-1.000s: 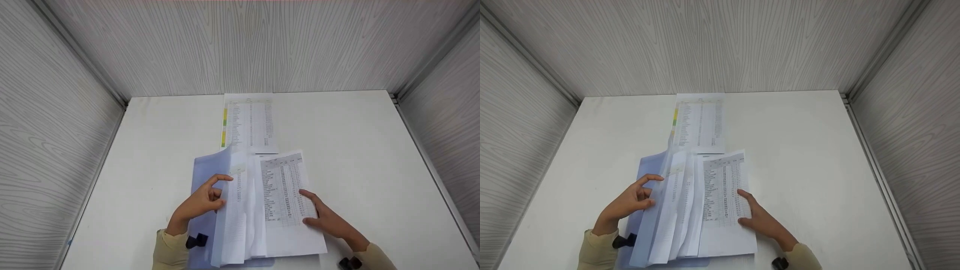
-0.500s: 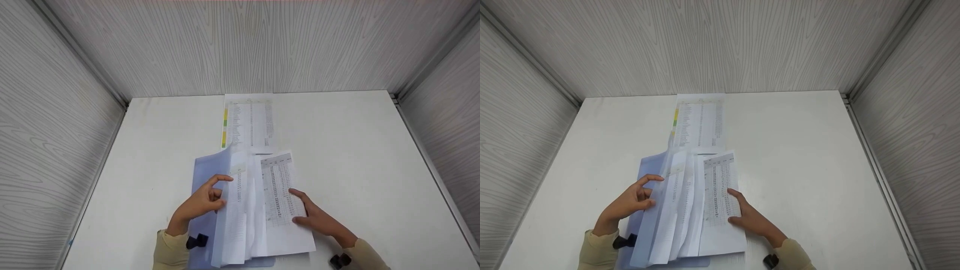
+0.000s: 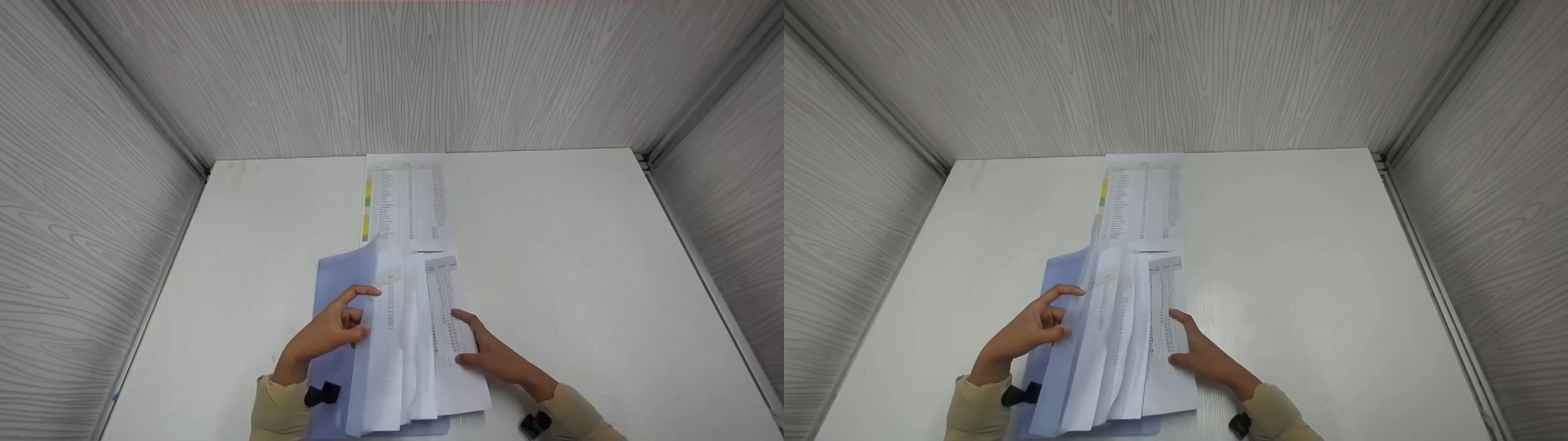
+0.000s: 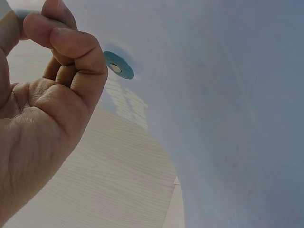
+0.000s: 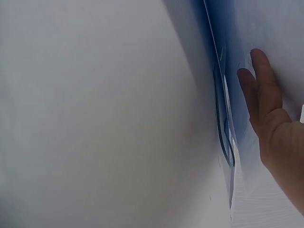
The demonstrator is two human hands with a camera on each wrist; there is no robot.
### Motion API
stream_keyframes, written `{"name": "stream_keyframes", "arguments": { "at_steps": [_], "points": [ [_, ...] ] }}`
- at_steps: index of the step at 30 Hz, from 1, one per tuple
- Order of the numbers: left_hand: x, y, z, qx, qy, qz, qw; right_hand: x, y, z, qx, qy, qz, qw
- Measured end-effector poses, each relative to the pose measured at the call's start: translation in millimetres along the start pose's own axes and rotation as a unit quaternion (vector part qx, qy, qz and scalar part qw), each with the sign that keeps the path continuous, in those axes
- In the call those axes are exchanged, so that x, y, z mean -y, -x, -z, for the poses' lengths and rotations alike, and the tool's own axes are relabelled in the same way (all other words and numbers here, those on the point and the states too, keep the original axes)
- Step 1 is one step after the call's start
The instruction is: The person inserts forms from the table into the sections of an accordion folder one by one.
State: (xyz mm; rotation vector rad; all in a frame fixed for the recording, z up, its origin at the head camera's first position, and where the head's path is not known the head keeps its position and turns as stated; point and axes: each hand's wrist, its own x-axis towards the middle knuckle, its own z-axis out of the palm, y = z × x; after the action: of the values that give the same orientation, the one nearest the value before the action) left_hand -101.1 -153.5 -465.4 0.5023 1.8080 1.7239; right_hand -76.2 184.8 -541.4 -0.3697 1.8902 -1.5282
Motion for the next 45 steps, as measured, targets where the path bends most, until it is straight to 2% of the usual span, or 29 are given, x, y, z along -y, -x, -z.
{"name": "stream_keyframes", "arguments": {
  "at_steps": [7,13,20,27,40,45],
  "points": [
    [-1.3,0.3,-0.1,-0.002,-0.005,-0.002,1.0000,1,-10.9,-13,-0.013,0.037,-0.014,0.9991],
    [-1.9,1.2,-0.2,-0.001,-0.006,-0.004,1.0000,3,-12.5,-15,-0.017,0.067,-0.019,0.9974],
    [-1.3,1.0,-0.1,0.003,-0.003,-0.008,1.0000,5,-15.9,-18,-0.010,0.069,-0.018,0.9974],
    [-0.5,0.5,0.0,0.002,-0.013,-0.013,0.9998,7,-20.9,-18,0.007,0.050,-0.020,0.9985],
    [-1.3,0.9,0.4,0.006,-0.010,-0.012,0.9999,11,-13.0,9,0.035,-0.043,-0.015,0.9984],
    [-1.4,0.2,0.5,0.005,-0.010,-0.009,0.9999,11,-15.9,8,0.028,-0.053,-0.023,0.9980]
  ]
}}
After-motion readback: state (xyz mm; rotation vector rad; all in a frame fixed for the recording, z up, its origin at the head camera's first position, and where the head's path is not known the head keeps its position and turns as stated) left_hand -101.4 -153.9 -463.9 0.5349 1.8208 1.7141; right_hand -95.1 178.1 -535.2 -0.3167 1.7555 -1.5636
